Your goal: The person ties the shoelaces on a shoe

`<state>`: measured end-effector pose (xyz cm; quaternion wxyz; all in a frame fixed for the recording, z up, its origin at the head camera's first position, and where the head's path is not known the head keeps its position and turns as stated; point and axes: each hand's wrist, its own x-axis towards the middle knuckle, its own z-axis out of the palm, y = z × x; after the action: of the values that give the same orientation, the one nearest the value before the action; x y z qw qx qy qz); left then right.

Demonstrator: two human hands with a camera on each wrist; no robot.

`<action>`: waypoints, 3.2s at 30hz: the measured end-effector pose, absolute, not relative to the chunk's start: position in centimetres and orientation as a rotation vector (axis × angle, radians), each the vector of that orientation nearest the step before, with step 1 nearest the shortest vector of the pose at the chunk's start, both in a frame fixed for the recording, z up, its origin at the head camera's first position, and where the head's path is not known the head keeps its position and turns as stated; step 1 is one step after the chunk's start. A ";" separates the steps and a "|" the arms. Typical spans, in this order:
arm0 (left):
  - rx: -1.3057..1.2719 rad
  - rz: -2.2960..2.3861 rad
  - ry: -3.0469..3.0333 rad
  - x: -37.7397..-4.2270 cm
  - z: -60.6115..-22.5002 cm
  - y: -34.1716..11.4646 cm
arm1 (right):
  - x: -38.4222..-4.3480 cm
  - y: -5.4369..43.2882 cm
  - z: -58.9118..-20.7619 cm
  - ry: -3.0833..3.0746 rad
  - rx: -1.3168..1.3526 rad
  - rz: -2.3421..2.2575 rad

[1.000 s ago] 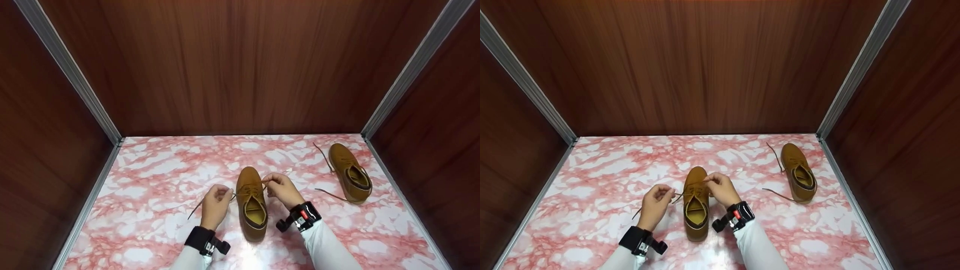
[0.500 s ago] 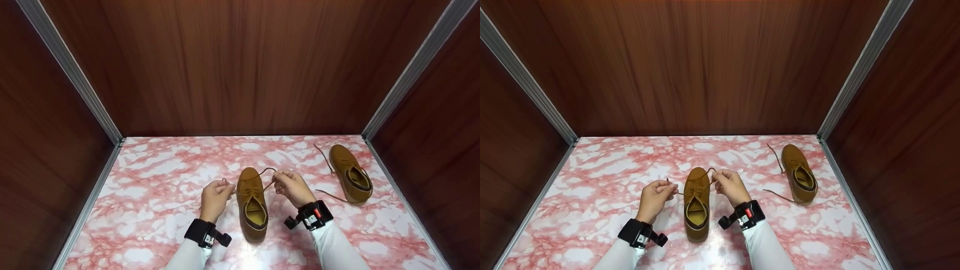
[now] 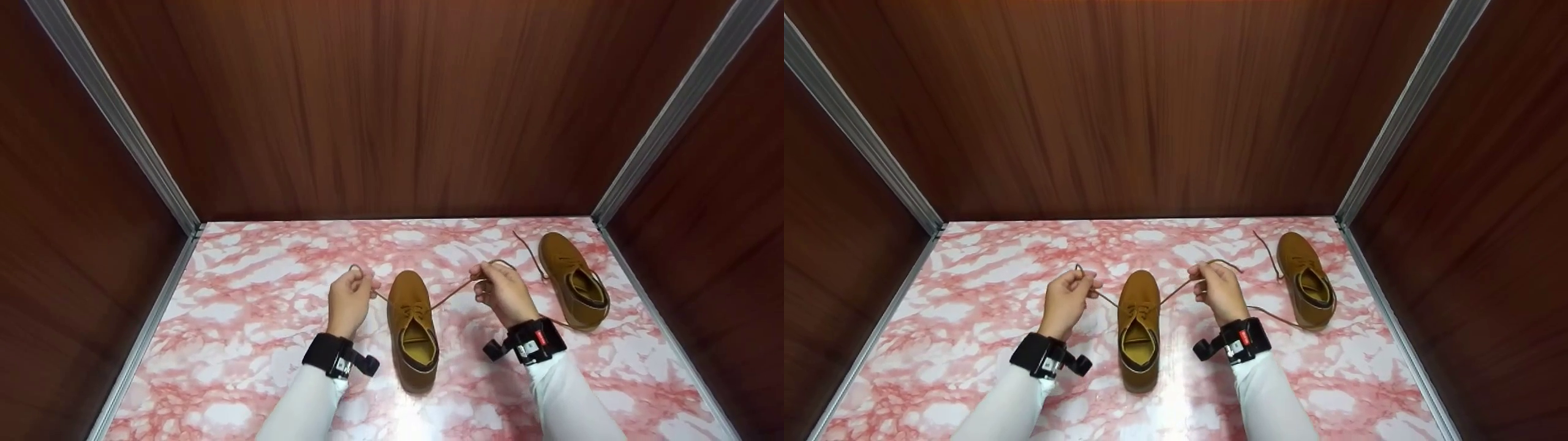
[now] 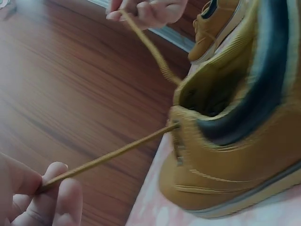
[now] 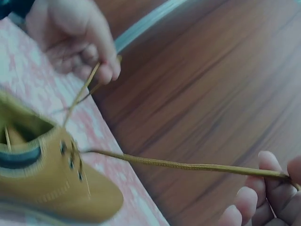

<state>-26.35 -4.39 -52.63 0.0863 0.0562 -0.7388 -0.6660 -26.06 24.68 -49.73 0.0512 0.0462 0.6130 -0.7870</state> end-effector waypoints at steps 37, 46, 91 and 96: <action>-0.519 -1.847 -2.805 -28.4 -52.0 -0.8 | -28.5 26.5 -49.4 2.423 0.023 -1.825; -0.558 -1.622 -2.915 -28.4 -52.8 -0.3 | -31.4 24.1 -46.7 2.728 -0.232 -1.420; -0.519 -1.925 -2.711 -28.2 -53.5 -0.7 | -29.8 23.3 -53.9 2.672 -0.584 -1.057; -0.524 -1.945 -2.700 -28.1 -53.4 -0.7 | -29.6 22.7 -55.2 2.701 -0.623 -1.034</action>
<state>-28.07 -0.66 -53.40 -0.1131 -0.1545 -0.7964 -0.5736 -29.58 22.75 -55.22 0.0913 -0.2098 0.9092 -0.3478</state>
